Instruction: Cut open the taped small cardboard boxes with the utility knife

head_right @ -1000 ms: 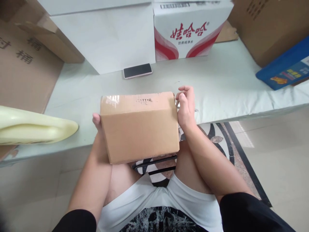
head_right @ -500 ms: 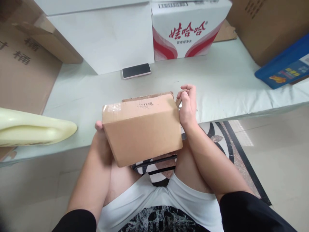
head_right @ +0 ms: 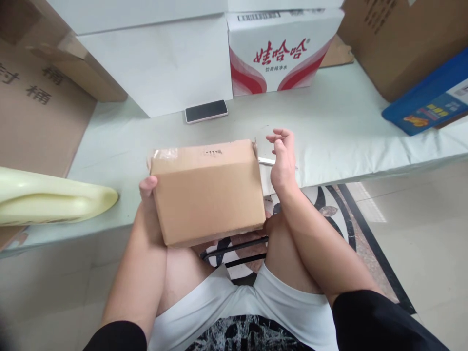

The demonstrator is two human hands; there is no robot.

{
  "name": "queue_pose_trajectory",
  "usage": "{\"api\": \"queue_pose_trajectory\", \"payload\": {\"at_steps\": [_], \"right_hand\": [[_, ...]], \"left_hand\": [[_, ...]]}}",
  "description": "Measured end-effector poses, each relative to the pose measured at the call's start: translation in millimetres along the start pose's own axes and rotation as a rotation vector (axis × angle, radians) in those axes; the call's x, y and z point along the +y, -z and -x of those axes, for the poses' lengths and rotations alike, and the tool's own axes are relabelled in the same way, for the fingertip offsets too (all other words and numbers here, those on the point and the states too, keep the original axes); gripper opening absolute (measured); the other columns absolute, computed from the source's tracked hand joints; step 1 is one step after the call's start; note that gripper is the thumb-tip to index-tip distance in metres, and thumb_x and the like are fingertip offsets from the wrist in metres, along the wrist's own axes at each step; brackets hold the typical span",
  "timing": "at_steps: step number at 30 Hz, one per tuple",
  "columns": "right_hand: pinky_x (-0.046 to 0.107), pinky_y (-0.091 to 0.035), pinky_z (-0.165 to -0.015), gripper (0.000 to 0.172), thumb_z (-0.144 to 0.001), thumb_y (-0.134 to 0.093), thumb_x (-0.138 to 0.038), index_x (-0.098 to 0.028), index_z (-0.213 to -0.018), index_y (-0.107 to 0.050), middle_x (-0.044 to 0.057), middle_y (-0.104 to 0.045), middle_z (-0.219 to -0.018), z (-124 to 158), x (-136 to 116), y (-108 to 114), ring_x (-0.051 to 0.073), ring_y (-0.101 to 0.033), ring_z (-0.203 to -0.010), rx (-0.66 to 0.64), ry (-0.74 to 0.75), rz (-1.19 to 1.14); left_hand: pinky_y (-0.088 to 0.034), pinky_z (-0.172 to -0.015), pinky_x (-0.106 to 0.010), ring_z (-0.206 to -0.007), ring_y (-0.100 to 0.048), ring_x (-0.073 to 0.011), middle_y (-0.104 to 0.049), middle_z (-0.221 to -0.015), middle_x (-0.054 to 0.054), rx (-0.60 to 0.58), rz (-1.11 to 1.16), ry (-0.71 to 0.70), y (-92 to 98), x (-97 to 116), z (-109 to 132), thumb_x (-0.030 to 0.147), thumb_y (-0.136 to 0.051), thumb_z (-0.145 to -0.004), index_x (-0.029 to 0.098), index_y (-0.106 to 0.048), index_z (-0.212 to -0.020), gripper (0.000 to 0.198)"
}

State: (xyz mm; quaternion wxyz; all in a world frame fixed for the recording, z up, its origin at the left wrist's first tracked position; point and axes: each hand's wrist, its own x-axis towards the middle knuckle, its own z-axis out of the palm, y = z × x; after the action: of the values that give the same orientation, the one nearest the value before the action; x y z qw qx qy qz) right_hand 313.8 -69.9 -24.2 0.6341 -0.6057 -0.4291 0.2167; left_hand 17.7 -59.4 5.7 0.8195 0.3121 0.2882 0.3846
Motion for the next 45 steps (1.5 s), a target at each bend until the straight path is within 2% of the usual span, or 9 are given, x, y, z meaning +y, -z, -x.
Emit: {"api": "queue_pose_trajectory", "payload": {"at_steps": [7, 14, 22, 29, 33, 36, 39, 42, 45], "right_hand": [[0.051, -0.055, -0.099, 0.025, -0.086, -0.054, -0.035, -0.028, -0.11, -0.055, 0.006, -0.072, -0.117, 1.0, -6.1, 4.2, 0.025, -0.071, -0.109, -0.279, -0.101, -0.031], [0.058, -0.047, -0.112, 0.062, -0.074, -0.067, -0.035, -0.024, -0.134, -0.055, 0.014, -0.065, -0.141, 10.2, -17.3, -1.9, 0.035, -0.06, -0.133, -0.547, 0.163, 0.228], [0.059, -0.056, -0.095, 0.065, -0.075, -0.072, -0.033, -0.025, -0.137, -0.055, 0.016, -0.066, -0.137, 14.0, -14.6, -9.2, 0.038, -0.065, -0.12, -0.413, 0.175, 0.39], [0.049, -0.057, -0.096, 0.023, -0.094, -0.055, -0.035, -0.026, -0.115, -0.06, 0.008, -0.073, -0.115, 4.5, -6.9, -4.8, 0.025, -0.07, -0.108, -0.108, 0.05, 0.11], [0.045, -0.056, -0.089, 0.014, -0.093, -0.058, -0.033, -0.026, -0.105, -0.06, 0.007, -0.071, -0.106, 8.1, -16.6, -0.5, 0.024, -0.068, -0.101, 0.026, 0.169, 0.154], [0.047, -0.055, -0.088, 0.008, -0.093, -0.057, -0.03, -0.026, -0.094, -0.064, 0.006, -0.073, -0.094, 19.6, -24.5, -5.7, 0.025, -0.069, -0.093, -0.219, 0.358, 0.27], [0.056, -0.051, -0.102, 0.017, -0.093, -0.06, -0.035, -0.025, -0.103, -0.07, 0.01, -0.077, -0.112, 34.6, -25.5, -21.6, 0.033, -0.068, -0.115, -0.505, 0.498, 0.406], [0.065, -0.038, -0.116, 0.04, -0.088, -0.064, -0.042, -0.022, -0.123, -0.067, 0.015, -0.07, -0.136, 48.1, -23.0, -39.6, 0.041, -0.051, -0.14, -0.612, 0.527, 0.55], [0.064, -0.027, -0.122, 0.043, -0.084, -0.068, -0.045, -0.019, -0.119, -0.069, 0.016, -0.072, -0.125, 57.8, -22.8, -49.8, 0.041, -0.054, -0.134, -0.648, 0.54, 0.627]], "left_hand": [[-0.055, -0.072, -0.036, -0.081, -0.068, -0.0236, -0.07, -0.088, -0.003, 0.426, 0.061, -0.503, -20.5, 16.6, -25.1, 0.055, -0.038, -0.094, 0.022, -0.064, -0.09, 0.042], [-0.049, -0.071, -0.036, -0.076, -0.064, -0.0228, -0.069, -0.088, -0.006, 0.469, 0.142, -0.5, -9.1, 18.3, -33.7, 0.063, -0.036, -0.094, 0.02, -0.057, -0.084, 0.048], [-0.051, -0.078, -0.037, -0.091, -0.067, -0.0264, -0.073, -0.101, -0.008, 0.391, 0.124, -0.497, -7.0, 8.6, -37.6, 0.065, -0.044, -0.091, 0.02, -0.064, -0.098, 0.049], [-0.05, -0.075, -0.036, -0.084, -0.065, -0.0236, -0.07, -0.09, -0.006, 0.455, 0.178, -0.554, 0.7, 10.3, -40.6, 0.068, -0.041, -0.091, 0.02, -0.058, -0.089, 0.051], [-0.05, -0.079, -0.035, -0.092, -0.065, -0.0249, -0.07, -0.095, -0.008, 0.445, 0.145, -0.641, -0.2, 9.5, -40.0, 0.065, -0.035, -0.095, 0.018, -0.062, -0.094, 0.054], [-0.049, -0.083, -0.035, -0.098, -0.065, -0.027, -0.069, -0.099, -0.01, 0.409, 0.096, -0.747, -2.1, 8.4, -41.7, 0.059, -0.035, -0.095, 0.017, -0.062, -0.09, 0.051], [-0.049, -0.084, -0.036, -0.099, -0.065, -0.0283, -0.07, -0.103, -0.012, 0.405, 0.1, -0.755, -2.8, 5.6, -45.2, 0.061, -0.034, -0.095, 0.017, -0.062, -0.091, 0.052], [-0.048, -0.084, -0.036, -0.097, -0.065, -0.027, -0.071, -0.102, -0.012, 0.434, 0.158, -0.69, -2.4, -0.1, -48.2, 0.062, -0.032, -0.095, 0.016, -0.063, -0.094, 0.055], [-0.048, -0.083, -0.037, -0.094, -0.064, -0.026, -0.071, -0.1, -0.011, 0.427, 0.204, -0.609, -2.1, -6.8, -49.0, 0.065, -0.035, -0.093, 0.017, -0.063, -0.098, 0.056]]}}
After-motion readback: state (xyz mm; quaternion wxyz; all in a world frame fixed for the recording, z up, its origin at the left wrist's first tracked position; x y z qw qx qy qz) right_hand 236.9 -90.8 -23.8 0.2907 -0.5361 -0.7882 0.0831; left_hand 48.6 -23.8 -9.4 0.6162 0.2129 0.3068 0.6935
